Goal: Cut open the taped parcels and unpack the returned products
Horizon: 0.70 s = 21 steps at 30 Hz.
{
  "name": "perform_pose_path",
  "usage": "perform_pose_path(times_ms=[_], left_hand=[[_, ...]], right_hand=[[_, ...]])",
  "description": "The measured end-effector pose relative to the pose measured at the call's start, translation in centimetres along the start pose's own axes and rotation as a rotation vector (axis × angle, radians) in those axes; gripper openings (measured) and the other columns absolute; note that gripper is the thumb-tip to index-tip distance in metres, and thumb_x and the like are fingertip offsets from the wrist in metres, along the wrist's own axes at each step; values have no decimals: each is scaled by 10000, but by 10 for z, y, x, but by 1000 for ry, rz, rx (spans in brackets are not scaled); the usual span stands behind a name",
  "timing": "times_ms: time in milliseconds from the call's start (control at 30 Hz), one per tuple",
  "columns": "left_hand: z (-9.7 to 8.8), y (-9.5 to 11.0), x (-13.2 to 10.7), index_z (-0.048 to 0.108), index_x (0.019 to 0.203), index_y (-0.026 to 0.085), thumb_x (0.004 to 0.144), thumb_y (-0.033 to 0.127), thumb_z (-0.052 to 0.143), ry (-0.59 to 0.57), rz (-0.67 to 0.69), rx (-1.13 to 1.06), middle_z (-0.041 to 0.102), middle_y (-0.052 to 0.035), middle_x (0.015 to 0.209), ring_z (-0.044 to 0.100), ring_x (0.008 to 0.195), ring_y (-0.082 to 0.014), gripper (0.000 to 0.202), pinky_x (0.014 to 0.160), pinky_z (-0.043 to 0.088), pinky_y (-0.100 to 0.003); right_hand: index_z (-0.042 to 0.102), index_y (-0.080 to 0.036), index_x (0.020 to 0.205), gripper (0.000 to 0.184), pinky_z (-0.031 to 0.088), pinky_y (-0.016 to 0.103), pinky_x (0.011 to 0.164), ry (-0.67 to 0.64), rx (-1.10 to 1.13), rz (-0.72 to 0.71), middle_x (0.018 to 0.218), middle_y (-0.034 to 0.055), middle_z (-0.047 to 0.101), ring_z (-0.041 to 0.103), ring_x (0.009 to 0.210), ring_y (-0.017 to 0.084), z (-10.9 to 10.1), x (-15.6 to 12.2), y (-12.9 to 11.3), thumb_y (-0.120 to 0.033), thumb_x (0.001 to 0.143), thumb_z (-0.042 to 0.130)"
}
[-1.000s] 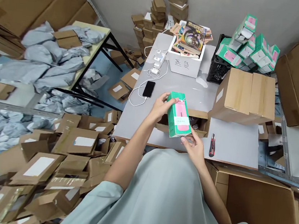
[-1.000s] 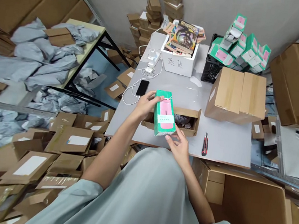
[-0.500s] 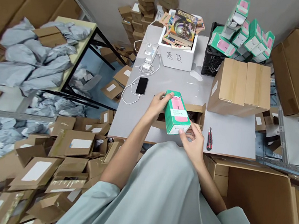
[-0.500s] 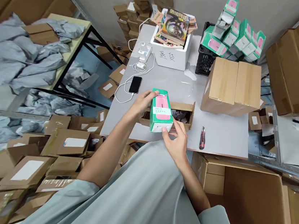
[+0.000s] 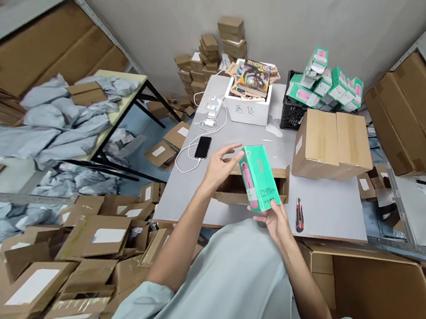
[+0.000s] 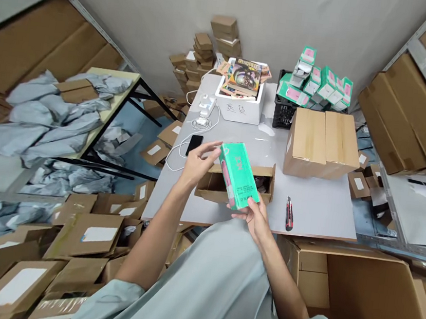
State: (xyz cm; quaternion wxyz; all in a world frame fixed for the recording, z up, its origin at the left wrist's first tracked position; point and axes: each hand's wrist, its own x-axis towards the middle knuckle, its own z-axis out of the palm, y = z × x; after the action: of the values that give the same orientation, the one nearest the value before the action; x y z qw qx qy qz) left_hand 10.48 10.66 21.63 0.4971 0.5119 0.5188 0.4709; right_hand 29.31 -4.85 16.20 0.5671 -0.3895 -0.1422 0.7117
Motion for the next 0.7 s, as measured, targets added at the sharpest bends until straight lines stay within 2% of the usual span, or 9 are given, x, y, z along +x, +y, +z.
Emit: perform_pose_path(times_ms=[133, 200, 267, 367, 467, 567, 633, 700], left_hand=[[2, -9, -4, 763, 1381, 311, 763, 722, 960, -234, -175, -395, 773, -104, 1372, 748, 1218, -286, 767, 982, 620, -385], [7, -16, -5, 742, 1395, 318, 747, 694, 978, -271, -213, -527, 767, -90, 1396, 751, 1221, -274, 785, 1010, 617, -383], [11, -23, -6, 729, 1392, 323, 763, 645, 976, -262, -248, -578, 771, -70, 1400, 758, 1193, -253, 748, 1001, 618, -367], [13, -32, -4, 716, 1361, 319, 768, 575, 986, -233, -290, -558, 782, -51, 1379, 776, 1127, -230, 700, 962, 623, -346], [12, -35, -3, 737, 1249, 276, 724, 563, 1020, -201, -292, -516, 796, -66, 1316, 791, 1093, -238, 662, 923, 630, -333], [8, -30, -2, 754, 1193, 241, 694, 577, 1034, -172, -240, -455, 793, -104, 1304, 793, 1125, -271, 663, 890, 643, -331], [4, -24, -1, 763, 1229, 238, 700, 581, 1027, -159, -191, -388, 762, -123, 1399, 784, 1173, -290, 684, 863, 654, -327], [1, -19, 0, 768, 1270, 235, 716, 590, 1013, -142, -158, -306, 726, -134, 1484, 774, 1207, -304, 703, 834, 660, -323]], right_hand=[[712, -226, 1276, 528, 748, 387, 698, -43, 109, 70, 1151, 130, 877, 872, 1144, 394, -3, 0, 15, -515, 882, 913], [722, -227, 1256, 491, 740, 370, 696, -57, 149, 101, 1170, 132, 881, 871, 1151, 386, -2, 1, 18, -519, 900, 891], [731, -238, 1250, 459, 724, 329, 677, -68, 205, 135, 1172, 113, 887, 881, 1118, 356, 0, 2, 18, -527, 918, 864], [744, -237, 1236, 435, 703, 290, 661, -76, 259, 178, 1158, 101, 891, 891, 1058, 323, 2, 1, 18, -530, 931, 843], [753, -221, 1256, 506, 720, 335, 690, -102, 193, 195, 1186, 133, 877, 873, 1108, 346, 2, -2, 18, -582, 915, 852], [736, -252, 1377, 602, 748, 395, 770, -73, -38, 77, 1277, 118, 848, 836, 1176, 329, -1, -5, 15, -601, 909, 878], [683, -304, 1504, 684, 754, 407, 831, -15, -214, -37, 1305, 79, 832, 814, 1185, 292, -5, -5, 11, -582, 914, 889], [636, -310, 1585, 780, 751, 424, 874, 5, -361, -94, 1302, 74, 827, 800, 1180, 285, -9, -4, 7, -621, 911, 877]])
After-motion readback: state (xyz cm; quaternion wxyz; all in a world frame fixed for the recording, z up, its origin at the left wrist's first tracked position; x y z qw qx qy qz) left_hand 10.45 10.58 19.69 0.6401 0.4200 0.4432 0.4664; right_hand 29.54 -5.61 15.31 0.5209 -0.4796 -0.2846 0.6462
